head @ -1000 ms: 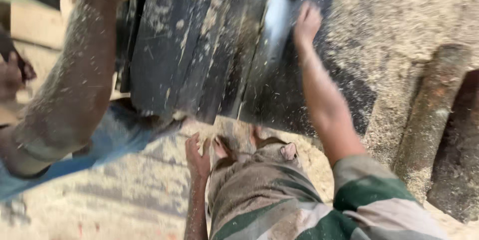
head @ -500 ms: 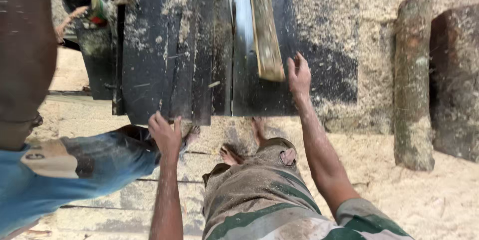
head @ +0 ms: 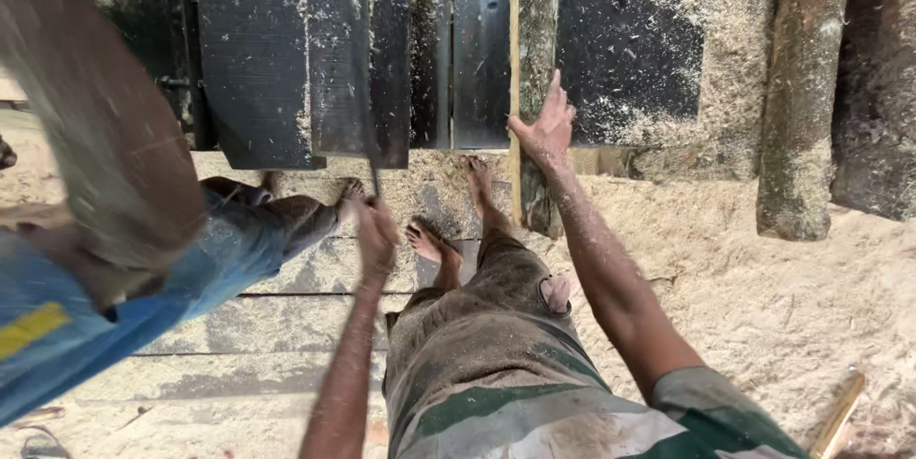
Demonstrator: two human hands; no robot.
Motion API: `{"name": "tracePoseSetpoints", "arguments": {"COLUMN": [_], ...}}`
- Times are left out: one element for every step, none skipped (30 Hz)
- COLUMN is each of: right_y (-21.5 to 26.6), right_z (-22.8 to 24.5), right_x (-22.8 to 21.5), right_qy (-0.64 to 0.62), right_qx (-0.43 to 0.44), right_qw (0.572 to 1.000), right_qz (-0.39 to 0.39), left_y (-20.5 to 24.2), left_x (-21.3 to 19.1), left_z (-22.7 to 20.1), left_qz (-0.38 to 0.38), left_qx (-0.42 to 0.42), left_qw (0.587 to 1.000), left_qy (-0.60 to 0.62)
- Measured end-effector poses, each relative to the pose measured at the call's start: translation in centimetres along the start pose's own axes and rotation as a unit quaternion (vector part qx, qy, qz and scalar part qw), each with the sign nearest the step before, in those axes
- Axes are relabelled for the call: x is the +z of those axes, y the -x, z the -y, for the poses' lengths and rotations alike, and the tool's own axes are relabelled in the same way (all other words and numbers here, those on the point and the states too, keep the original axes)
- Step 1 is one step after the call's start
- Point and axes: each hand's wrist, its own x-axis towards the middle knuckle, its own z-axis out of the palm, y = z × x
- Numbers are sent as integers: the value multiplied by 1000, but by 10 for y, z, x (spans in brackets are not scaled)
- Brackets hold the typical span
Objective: The person cuts logs using a large circular saw, assisted by another person who handles the logs and operates the machine's feed mechanism.
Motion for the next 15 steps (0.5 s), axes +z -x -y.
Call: {"name": "tracePoseSetpoints", "arguments": {"right_y": [4,10,20,30,44,64,79,98,115,124,127,123,117,111,105], "right_z": [1,7,14,24,35,45,55,62,70,77,84,92,99,106,113], "right_x": [-2,-1,-1,1,4,11,21,30,40,49,56,63,68,72,73], "right_qy": [-10,-22,-39,-55,-71,-55,-40,-37,-32,-28,-20,-14,-7,-6,-5], "right_qx": [29,59,68,71,74,3,-69,-39,-10,24,-8,-40,-71,-55,-39], "right_qw": [999,997,996,995,993,998,996,998,999,998,999,999,997,998,999], "right_qz": [21,42,48,52,57,3,-51,-15,21,51,33,12,-9,7,22], "left_y": [15,27,43,45,35,33,27,24,16,2,-8,-22,-32,-36,-33], "left_x": [18,32,44,55,61,67,70,69,70,70,71,71,71,68,64], "left_z": [13,25,35,42,49,57,64,71,76,78,77,72,65,56,46], "left_qz": [20,40,48,52,53,49,45,40,35,36,41,45,48,51,55], "left_qx": [-10,-18,-18,-15,-5,-3,-2,-17,-32,-43,-74,-102,-131,-158,-185], "left_qw": [1000,998,997,995,996,996,997,998,998,998,996,993,989,986,981], "left_qy": [19,36,60,86,78,71,65,48,31,11,-6,-25,-45,-15,16]}}
